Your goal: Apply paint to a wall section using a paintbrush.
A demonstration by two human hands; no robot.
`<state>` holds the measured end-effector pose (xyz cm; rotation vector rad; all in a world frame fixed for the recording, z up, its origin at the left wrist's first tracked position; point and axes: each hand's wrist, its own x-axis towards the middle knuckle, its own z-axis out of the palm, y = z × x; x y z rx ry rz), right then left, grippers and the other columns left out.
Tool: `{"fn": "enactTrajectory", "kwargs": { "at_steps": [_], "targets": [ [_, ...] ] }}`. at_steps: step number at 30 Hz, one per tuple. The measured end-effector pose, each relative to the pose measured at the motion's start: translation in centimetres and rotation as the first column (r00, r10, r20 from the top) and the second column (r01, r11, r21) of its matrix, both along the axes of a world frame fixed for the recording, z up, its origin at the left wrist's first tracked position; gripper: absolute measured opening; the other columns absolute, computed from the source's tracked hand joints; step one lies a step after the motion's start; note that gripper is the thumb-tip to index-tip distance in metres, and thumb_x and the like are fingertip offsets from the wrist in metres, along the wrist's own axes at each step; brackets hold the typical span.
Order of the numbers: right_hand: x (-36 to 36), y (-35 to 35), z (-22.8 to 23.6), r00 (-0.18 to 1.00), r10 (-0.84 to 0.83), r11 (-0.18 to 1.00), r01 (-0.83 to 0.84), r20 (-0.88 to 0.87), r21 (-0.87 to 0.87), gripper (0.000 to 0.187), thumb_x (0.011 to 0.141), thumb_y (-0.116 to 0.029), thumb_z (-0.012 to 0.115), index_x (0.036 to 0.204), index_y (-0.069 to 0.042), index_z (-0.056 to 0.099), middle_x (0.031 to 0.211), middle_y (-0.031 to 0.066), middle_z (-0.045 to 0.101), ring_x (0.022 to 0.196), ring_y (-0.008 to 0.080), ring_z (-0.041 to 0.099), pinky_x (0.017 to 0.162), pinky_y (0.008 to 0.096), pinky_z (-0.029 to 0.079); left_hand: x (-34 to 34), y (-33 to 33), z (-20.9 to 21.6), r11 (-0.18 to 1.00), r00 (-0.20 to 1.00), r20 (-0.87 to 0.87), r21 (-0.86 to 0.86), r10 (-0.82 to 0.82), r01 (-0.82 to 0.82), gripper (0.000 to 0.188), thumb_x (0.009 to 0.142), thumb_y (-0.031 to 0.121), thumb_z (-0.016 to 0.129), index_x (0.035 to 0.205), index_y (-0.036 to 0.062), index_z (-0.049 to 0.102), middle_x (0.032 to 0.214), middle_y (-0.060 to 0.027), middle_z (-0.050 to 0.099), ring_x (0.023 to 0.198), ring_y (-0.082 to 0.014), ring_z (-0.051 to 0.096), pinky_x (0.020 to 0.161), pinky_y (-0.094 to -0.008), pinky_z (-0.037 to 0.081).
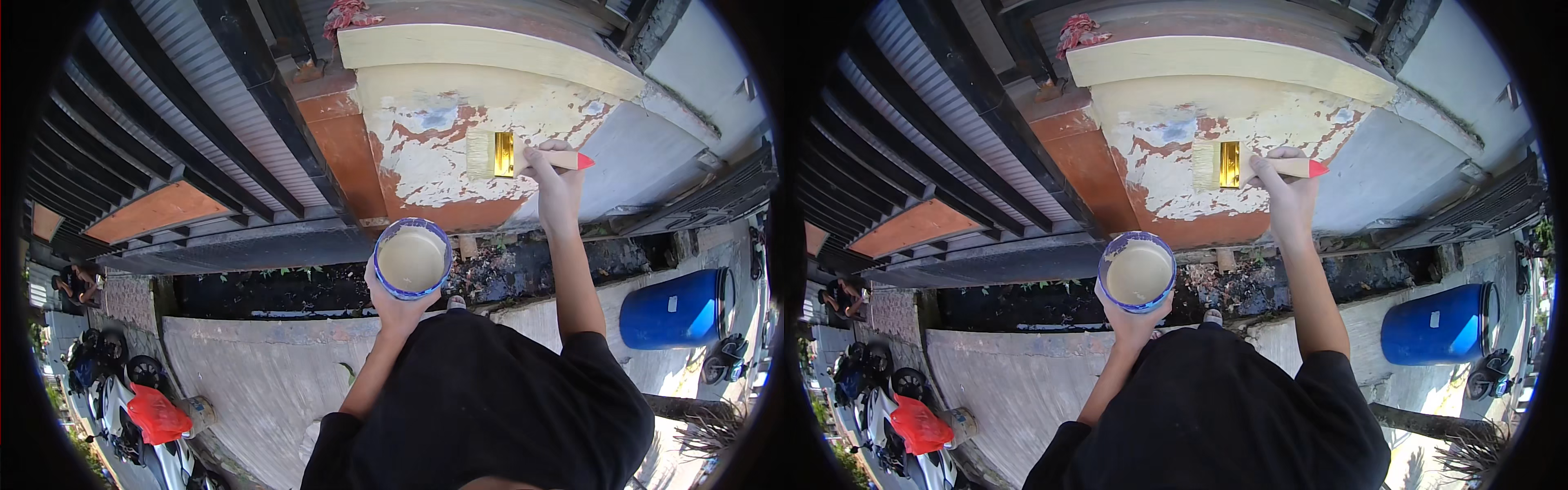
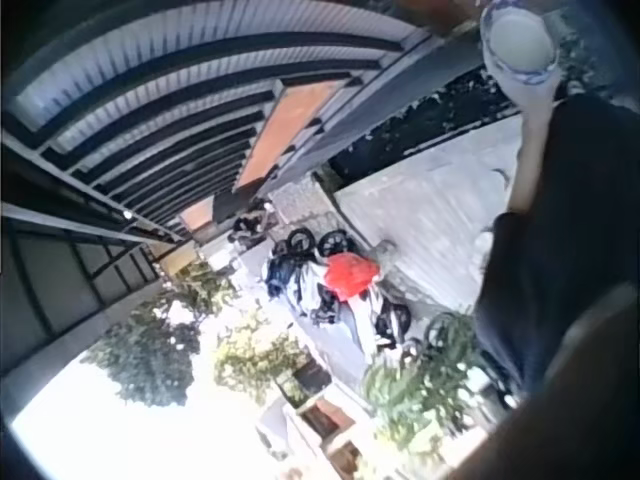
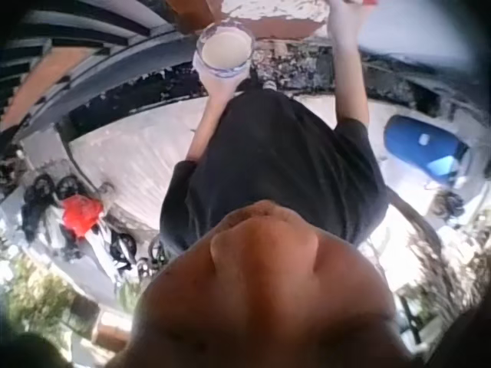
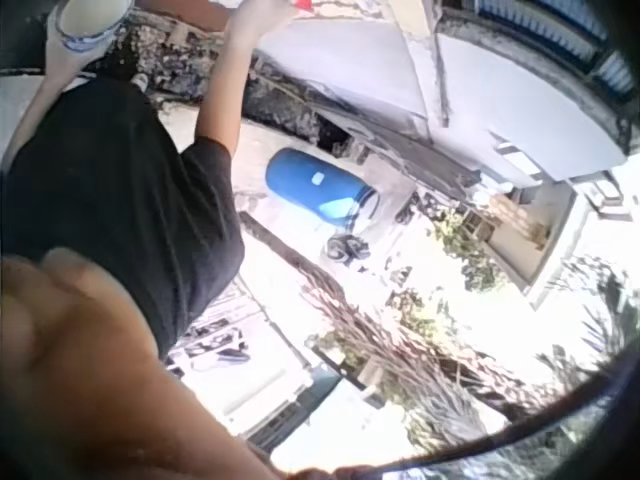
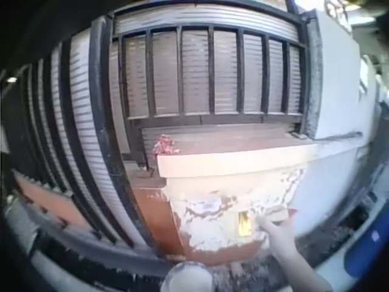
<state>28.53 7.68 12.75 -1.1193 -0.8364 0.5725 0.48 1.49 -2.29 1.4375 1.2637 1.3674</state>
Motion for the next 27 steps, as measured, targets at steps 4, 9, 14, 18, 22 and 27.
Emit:
{"fn": "enactTrajectory", "kwargs": {
  "at_steps": [4,9,14,18,22,27],
  "targets": [
    [-2.7,-2.4,4.4,0.991,0.128,0.992,-0.129,0.031,0.006,0.023,0.092,-0.003,0.078,0.103,0.002,0.059,0.091,0.0085,0.067,0.078,0.0137,0.07,0.068,0.0274,0.06,0.4,0.1,-0.3,0.998,0.998,0.032,0.034,-0.047,0.046,0.122,0.053,0.027,0.105,0.151,0.0008,0.037,0.145,-0.0185,0.053,0.136,-0.0324,0.053,0.115,-0.0452,0.042],
    [-6.5,-5.2,6.9,0.924,0.329,0.941,-0.302,0.197,-0.153,0.018,0.094,-0.002,0.075,0.101,0.001,0.059,0.09,0.0071,0.068,0.071,0.0122,0.069,0.061,0.0267,0.057,0.6,0.2,-0.1,0.988,0.991,-0.096,0.116,-0.088,0.099,0.124,0.051,0.029,0.106,0.151,0.0,0.037,0.146,-0.0214,0.052,0.137,-0.0389,0.051,0.117,-0.048,0.04],
    [-8.6,-6.7,6.4,0.764,0.395,0.911,-0.257,0.51,-0.321,0.016,0.093,-0.002,0.075,0.097,-0.001,0.06,0.081,0.0047,0.068,0.068,0.0087,0.067,0.059,0.0258,0.053,0.9,0.4,0.4,0.978,0.99,-0.11,0.18,-0.084,0.103,0.122,0.052,0.029,0.105,0.15,0.0,0.039,0.148,-0.0224,0.052,0.137,-0.0411,0.05,0.116,-0.0493,0.04],
    [-10.0,-6.4,5.3,0.646,0.441,0.883,-0.188,0.623,-0.431,0.014,0.091,-0.002,0.076,0.092,-0.003,0.062,0.07,0.0027,0.067,0.063,0.0079,0.067,0.057,0.0269,0.051,1.1,0.3,1.3,0.966,0.982,-0.178,0.237,-0.06,0.102,0.121,0.053,0.027,0.104,0.151,0.0002,0.039,0.15,-0.023,0.051,0.138,-0.0425,0.049,0.116,-0.051,0.039],
    [-10.0,-6.1,3.3,0.578,0.418,0.898,-0.146,0.7,-0.416,0.01,0.089,-0.004,0.072,0.093,-0.002,0.063,0.073,0.013,0.07,0.063,0.023,0.074,0.058,0.0346,0.056,1.1,0.4,1.5,0.947,0.978,-0.204,0.301,-0.052,0.113,0.12,0.053,0.026,0.104,0.15,0.0007,0.039,0.151,-0.0227,0.051,0.138,-0.0437,0.049,0.116,-0.0529,0.039],
    [-9.6,-6.3,2.4,0.574,0.44,0.886,-0.149,0.691,-0.44,0.011,0.089,-0.004,0.072,0.093,-0.002,0.063,0.074,0.0134,0.07,0.063,0.0236,0.073,0.059,0.0338,0.056,1.2,0.2,1.3,0.948,0.973,-0.222,0.293,-0.061,0.126,0.12,0.053,0.026,0.103,0.151,0.0007,0.038,0.151,-0.0228,0.051,0.139,-0.0444,0.048,0.116,-0.0532,0.039]
  ]
}}
